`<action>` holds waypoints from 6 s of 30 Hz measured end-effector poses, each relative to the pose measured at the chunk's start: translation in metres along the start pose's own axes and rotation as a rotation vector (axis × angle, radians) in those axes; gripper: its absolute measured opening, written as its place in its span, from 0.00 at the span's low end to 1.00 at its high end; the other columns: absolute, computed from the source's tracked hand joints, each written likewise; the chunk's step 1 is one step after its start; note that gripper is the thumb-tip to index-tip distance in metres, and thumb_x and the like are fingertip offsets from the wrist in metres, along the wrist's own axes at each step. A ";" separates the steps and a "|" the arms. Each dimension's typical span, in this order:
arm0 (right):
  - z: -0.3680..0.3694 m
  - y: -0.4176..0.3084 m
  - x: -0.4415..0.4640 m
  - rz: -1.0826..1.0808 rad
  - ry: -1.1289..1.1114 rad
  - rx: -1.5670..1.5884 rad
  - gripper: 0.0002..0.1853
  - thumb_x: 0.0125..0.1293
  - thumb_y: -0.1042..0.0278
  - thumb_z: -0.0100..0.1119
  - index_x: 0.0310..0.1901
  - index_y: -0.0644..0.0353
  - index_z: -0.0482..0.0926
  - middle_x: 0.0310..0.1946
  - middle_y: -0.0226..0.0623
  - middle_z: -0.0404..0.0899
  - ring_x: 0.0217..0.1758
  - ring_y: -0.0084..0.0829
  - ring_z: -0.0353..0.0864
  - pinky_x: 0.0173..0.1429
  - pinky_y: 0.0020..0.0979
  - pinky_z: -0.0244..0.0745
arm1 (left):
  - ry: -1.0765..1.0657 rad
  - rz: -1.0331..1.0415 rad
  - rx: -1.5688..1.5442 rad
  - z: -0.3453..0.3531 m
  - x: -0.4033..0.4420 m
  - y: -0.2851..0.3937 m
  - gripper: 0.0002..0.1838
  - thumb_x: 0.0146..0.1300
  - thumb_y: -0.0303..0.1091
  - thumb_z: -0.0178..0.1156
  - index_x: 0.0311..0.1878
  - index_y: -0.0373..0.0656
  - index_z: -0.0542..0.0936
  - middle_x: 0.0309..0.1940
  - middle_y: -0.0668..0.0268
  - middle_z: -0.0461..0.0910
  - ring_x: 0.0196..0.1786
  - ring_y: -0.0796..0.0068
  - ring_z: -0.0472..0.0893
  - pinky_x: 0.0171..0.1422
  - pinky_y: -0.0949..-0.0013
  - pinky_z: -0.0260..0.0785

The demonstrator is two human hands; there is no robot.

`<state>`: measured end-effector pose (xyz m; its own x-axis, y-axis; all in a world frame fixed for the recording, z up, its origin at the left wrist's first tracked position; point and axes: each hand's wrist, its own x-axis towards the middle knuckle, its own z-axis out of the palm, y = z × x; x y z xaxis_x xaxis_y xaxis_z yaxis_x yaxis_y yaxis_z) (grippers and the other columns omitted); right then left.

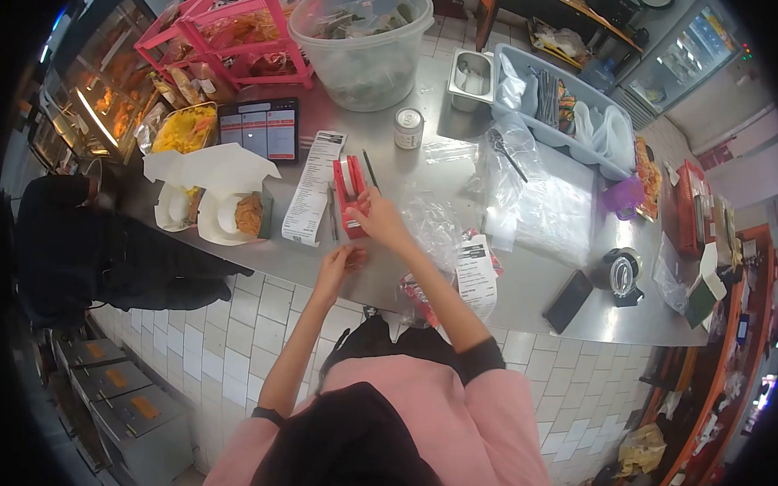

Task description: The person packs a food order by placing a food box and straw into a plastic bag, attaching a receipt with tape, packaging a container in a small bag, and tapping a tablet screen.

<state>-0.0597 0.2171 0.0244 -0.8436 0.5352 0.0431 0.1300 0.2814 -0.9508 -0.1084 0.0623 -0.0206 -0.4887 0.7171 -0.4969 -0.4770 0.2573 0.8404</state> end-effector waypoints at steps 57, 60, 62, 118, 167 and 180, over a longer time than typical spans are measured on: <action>-0.420 0.089 -0.027 -0.027 0.620 -0.517 0.10 0.60 0.66 0.52 0.28 0.65 0.75 0.23 0.48 0.76 0.28 0.47 0.76 0.32 0.41 0.67 | -0.133 1.025 1.350 0.248 0.052 0.068 0.04 0.57 0.29 0.54 0.35 0.41 0.75 0.29 0.61 0.77 0.30 0.62 0.78 0.31 0.66 0.70; -0.516 0.163 0.059 -0.076 0.839 -0.778 0.10 0.55 0.68 0.57 0.28 0.68 0.75 0.25 0.53 0.76 0.31 0.51 0.76 0.35 0.44 0.69 | -0.002 0.996 1.117 0.270 0.003 0.078 0.07 0.52 0.24 0.58 0.36 0.41 0.75 0.29 0.63 0.77 0.30 0.65 0.78 0.31 0.68 0.70; -0.542 0.211 0.089 0.019 0.791 -0.918 0.10 0.52 0.69 0.59 0.28 0.69 0.75 0.25 0.55 0.76 0.32 0.52 0.76 0.37 0.45 0.70 | 0.016 0.947 1.092 0.272 -0.021 0.070 0.08 0.50 0.23 0.59 0.35 0.40 0.75 0.29 0.64 0.78 0.28 0.67 0.78 0.30 0.69 0.70; -0.293 -0.013 -0.248 0.135 0.285 -0.081 0.12 0.55 0.70 0.62 0.36 0.66 0.71 0.27 0.33 0.75 0.28 0.22 0.73 0.33 0.24 0.68 | -0.069 0.331 0.071 0.333 -0.069 0.012 0.05 0.53 0.24 0.61 0.34 0.35 0.77 0.31 0.67 0.80 0.37 0.80 0.79 0.41 0.78 0.70; -0.291 0.007 -0.263 0.142 0.528 0.059 0.08 0.53 0.81 0.55 0.37 0.66 0.74 0.27 0.35 0.73 0.32 0.22 0.74 0.39 0.24 0.70 | -0.246 0.546 0.634 0.331 -0.079 0.001 0.09 0.56 0.27 0.58 0.39 0.38 0.70 0.34 0.63 0.73 0.35 0.69 0.77 0.42 0.69 0.71; -0.295 -0.014 -0.238 0.013 0.427 -0.212 0.09 0.48 0.85 0.55 0.32 0.65 0.70 0.26 0.38 0.71 0.29 0.31 0.74 0.33 0.26 0.69 | -0.121 0.469 0.800 0.348 -0.065 -0.017 0.18 0.49 0.20 0.55 0.45 0.39 0.65 0.28 0.56 0.72 0.32 0.56 0.77 0.34 0.60 0.68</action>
<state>0.2930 0.3201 0.1181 -0.5575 0.8067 0.1963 0.2797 0.4051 -0.8704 0.1860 0.2373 0.0722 -0.4029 0.9117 -0.0808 0.4163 0.2611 0.8709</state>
